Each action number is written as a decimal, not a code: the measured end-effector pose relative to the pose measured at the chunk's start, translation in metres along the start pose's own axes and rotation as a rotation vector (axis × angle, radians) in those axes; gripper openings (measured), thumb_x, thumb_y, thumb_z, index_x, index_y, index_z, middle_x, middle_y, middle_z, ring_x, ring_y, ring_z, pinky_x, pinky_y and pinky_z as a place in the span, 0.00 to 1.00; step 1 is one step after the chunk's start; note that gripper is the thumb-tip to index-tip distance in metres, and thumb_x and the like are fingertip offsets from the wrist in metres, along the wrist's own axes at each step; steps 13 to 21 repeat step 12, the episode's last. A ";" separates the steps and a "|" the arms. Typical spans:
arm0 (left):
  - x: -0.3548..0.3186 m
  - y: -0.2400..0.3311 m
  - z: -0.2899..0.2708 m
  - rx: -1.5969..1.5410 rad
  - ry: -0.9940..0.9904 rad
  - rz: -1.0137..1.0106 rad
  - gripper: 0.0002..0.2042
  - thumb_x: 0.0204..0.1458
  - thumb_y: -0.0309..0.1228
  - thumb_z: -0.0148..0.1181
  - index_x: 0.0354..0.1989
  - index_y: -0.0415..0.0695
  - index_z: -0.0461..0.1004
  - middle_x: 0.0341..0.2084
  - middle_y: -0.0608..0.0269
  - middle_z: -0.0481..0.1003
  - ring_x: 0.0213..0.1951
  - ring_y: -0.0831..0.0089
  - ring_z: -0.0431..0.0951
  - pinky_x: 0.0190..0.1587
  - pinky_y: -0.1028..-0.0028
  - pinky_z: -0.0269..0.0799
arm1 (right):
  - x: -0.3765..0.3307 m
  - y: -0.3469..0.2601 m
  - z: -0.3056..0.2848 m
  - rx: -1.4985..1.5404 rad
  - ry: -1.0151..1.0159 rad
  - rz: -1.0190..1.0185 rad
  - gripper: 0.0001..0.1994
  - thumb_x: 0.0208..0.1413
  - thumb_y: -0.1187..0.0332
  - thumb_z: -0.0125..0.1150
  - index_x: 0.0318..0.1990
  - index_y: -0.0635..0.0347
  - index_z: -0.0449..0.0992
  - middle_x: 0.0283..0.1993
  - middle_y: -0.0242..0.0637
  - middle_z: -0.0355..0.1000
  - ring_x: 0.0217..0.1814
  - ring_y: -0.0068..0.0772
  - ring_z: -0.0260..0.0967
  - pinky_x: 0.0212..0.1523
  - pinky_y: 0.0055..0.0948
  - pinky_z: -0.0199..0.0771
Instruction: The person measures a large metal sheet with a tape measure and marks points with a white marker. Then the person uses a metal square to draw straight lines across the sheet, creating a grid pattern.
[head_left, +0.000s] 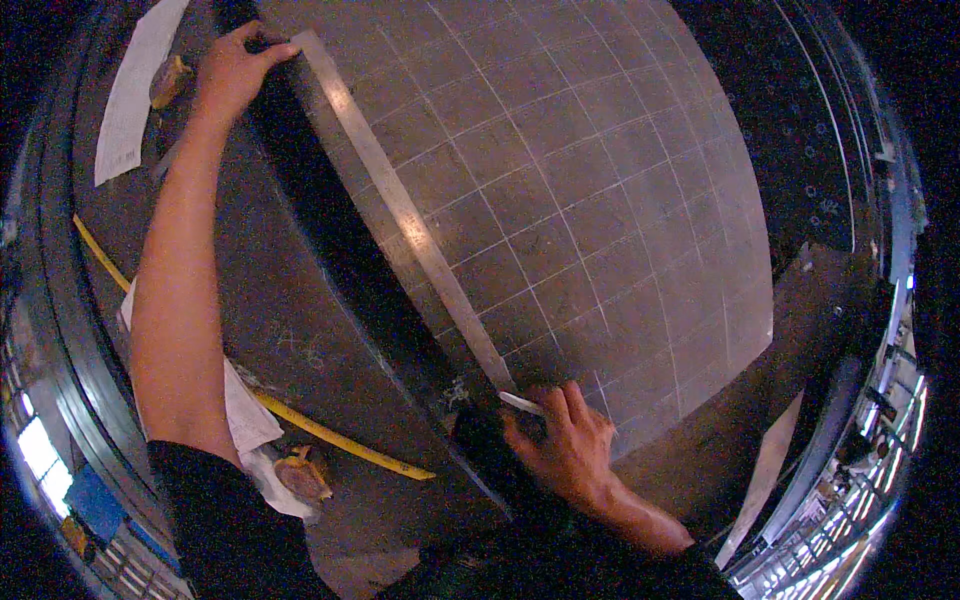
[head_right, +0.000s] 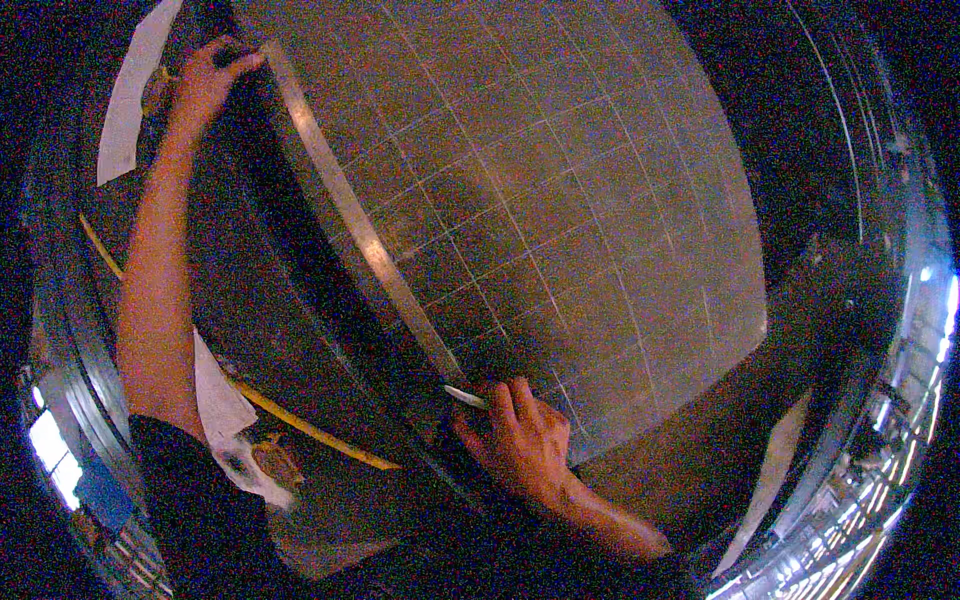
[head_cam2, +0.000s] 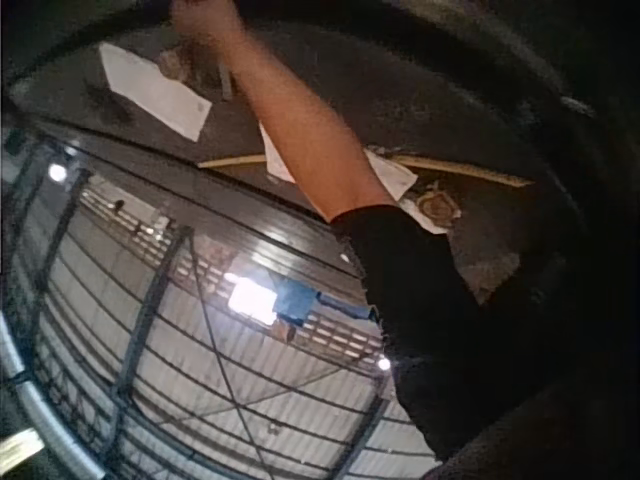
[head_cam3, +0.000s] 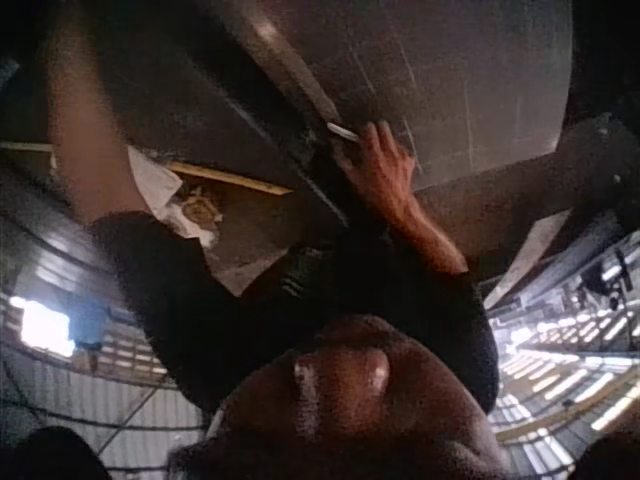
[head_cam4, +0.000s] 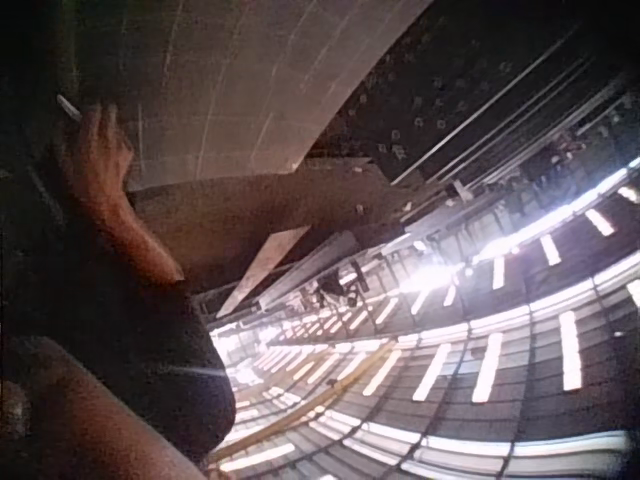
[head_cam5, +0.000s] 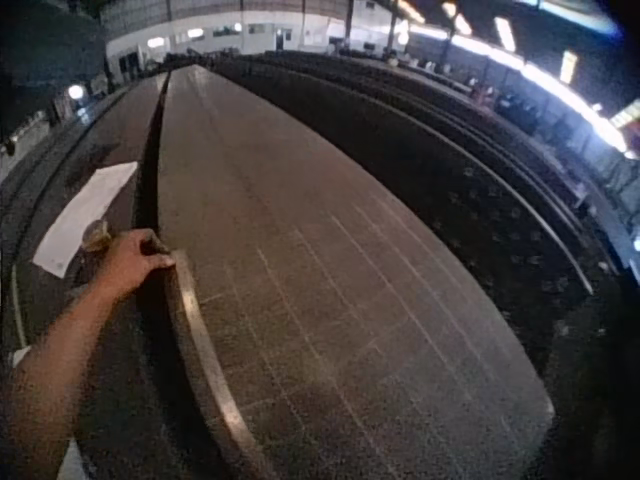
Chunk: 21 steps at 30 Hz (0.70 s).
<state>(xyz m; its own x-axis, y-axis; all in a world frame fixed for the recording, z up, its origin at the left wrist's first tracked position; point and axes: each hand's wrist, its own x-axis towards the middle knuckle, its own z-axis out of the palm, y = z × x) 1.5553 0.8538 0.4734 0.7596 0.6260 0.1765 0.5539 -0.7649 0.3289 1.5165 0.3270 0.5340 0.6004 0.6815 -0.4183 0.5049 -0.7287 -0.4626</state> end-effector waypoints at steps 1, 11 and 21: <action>0.000 0.001 0.002 0.028 0.021 0.012 0.24 0.43 0.46 0.71 0.47 0.45 0.80 0.43 0.52 0.80 0.47 0.56 0.80 0.54 0.65 0.72 | 0.000 0.000 0.000 -0.014 0.000 0.006 0.20 0.49 0.56 0.70 0.46 0.54 0.73 0.39 0.38 0.70 0.34 0.45 0.74 0.29 0.45 0.72; 0.031 -0.055 0.013 0.007 -0.194 -0.043 0.30 0.44 0.50 0.71 0.53 0.47 0.77 0.51 0.52 0.77 0.55 0.59 0.75 0.61 0.65 0.67 | 0.004 0.002 0.009 -0.064 0.060 -0.071 0.19 0.49 0.52 0.68 0.42 0.53 0.72 0.35 0.38 0.69 0.30 0.42 0.74 0.26 0.40 0.76; 0.030 -0.051 0.016 0.002 -0.197 -0.043 0.30 0.44 0.50 0.71 0.53 0.47 0.77 0.51 0.52 0.77 0.55 0.59 0.75 0.61 0.65 0.67 | 0.003 0.003 0.009 -0.068 0.059 -0.066 0.19 0.49 0.52 0.68 0.42 0.53 0.72 0.35 0.38 0.69 0.30 0.42 0.74 0.26 0.40 0.76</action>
